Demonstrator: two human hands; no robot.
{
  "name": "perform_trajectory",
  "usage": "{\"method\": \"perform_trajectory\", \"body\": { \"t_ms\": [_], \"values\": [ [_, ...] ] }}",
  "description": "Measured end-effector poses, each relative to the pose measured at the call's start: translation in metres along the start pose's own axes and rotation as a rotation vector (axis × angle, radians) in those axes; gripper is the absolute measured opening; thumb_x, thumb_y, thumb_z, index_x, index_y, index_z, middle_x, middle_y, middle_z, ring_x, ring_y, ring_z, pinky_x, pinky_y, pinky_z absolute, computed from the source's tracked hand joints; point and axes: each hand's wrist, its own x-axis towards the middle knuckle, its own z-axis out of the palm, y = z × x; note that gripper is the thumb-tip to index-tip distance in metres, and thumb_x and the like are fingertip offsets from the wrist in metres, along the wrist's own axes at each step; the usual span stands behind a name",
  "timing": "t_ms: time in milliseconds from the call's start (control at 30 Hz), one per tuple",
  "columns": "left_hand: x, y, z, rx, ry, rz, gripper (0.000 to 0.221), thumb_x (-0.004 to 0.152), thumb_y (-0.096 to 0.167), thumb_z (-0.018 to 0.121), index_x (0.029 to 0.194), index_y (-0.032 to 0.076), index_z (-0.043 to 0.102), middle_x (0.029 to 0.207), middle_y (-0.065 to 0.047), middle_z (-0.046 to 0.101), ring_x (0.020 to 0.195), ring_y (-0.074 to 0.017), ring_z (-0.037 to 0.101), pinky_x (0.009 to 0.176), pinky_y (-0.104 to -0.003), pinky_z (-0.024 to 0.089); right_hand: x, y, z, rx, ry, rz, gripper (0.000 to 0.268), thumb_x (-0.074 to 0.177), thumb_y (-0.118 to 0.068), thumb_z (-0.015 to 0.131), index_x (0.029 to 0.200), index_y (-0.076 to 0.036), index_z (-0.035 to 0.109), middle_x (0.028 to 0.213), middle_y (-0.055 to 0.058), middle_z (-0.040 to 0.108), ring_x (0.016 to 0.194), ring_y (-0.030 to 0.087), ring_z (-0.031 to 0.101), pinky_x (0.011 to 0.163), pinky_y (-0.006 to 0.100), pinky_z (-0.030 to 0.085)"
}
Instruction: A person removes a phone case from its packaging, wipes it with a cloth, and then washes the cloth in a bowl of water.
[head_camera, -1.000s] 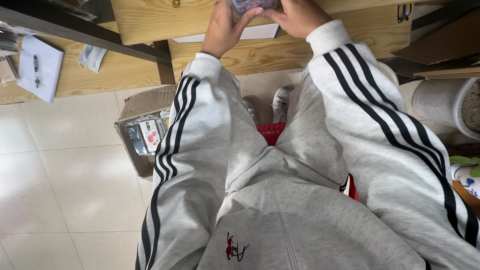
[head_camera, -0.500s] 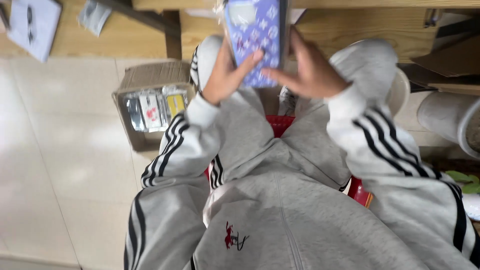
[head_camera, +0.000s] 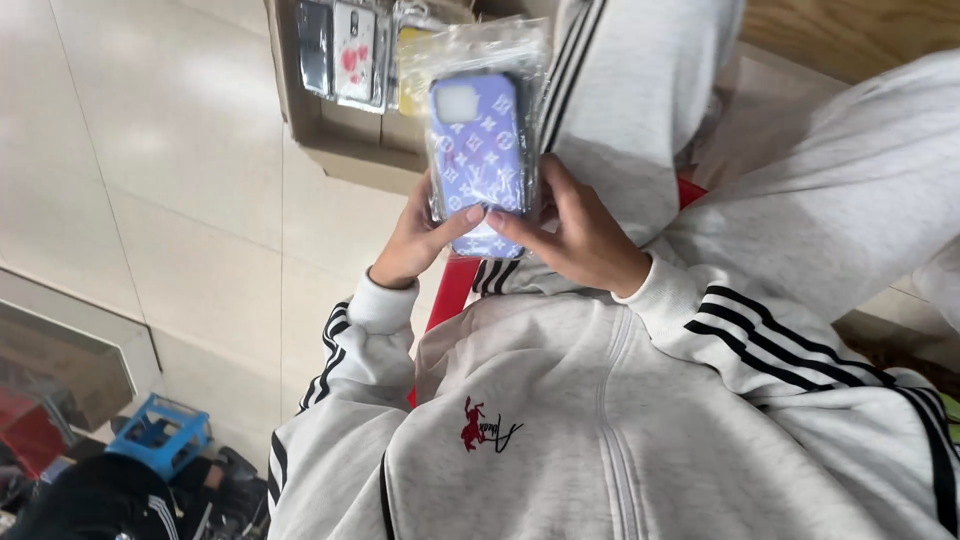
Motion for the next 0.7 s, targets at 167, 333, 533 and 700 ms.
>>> {"method": "perform_trajectory", "body": {
  "t_ms": [167, 333, 533, 700],
  "values": [
    [0.003, -0.089, -0.075, -0.066, 0.277, 0.072, 0.086, 0.093, 0.02, 0.086, 0.153, -0.008, 0.031, 0.133, -0.032, 0.055, 0.125, -0.041, 0.057, 0.106, -0.055, 0.049, 0.006, 0.012, -0.006, -0.227, 0.011, -0.164, 0.055, 0.095, -0.016, 0.079, 0.134, 0.01, 0.049, 0.109, 0.027, 0.058, 0.087, 0.039, 0.07, 0.059, 0.043, 0.063],
    [0.029, -0.076, -0.128, 0.144, 0.269, 0.21, 0.069, 0.095, 0.023, 0.081, 0.148, 0.004, 0.04, 0.14, -0.019, 0.056, 0.133, -0.0319, 0.053, 0.112, -0.048, 0.046, 0.009, 0.007, -0.035, -0.496, 0.2, -0.388, 0.019, 0.102, -0.003, 0.071, 0.117, 0.006, 0.062, 0.105, 0.017, 0.06, 0.09, 0.029, 0.063, 0.075, 0.036, 0.057],
    [0.119, -0.145, -0.158, 0.389, 0.265, 0.322, 0.062, 0.093, 0.037, 0.078, 0.134, 0.013, 0.038, 0.13, -0.016, 0.064, 0.111, -0.0333, 0.069, 0.087, -0.045, 0.065, 0.013, 0.016, -0.037, -0.664, 0.258, -0.518, 0.005, 0.106, 0.002, 0.066, 0.102, 0.005, 0.065, 0.096, 0.018, 0.063, 0.089, 0.029, 0.061, 0.071, 0.035, 0.055],
    [0.197, -0.174, -0.136, 0.929, 0.421, 0.105, 0.065, 0.087, 0.05, 0.076, 0.131, 0.021, 0.038, 0.109, -0.019, 0.074, 0.092, -0.0445, 0.071, 0.071, -0.063, 0.056, 0.015, 0.02, -0.039, -0.698, 0.264, -0.52, 0.008, 0.106, 0.001, 0.065, 0.098, 0.003, 0.065, 0.094, 0.017, 0.063, 0.085, 0.028, 0.06, 0.071, 0.035, 0.052]
  ]
}}
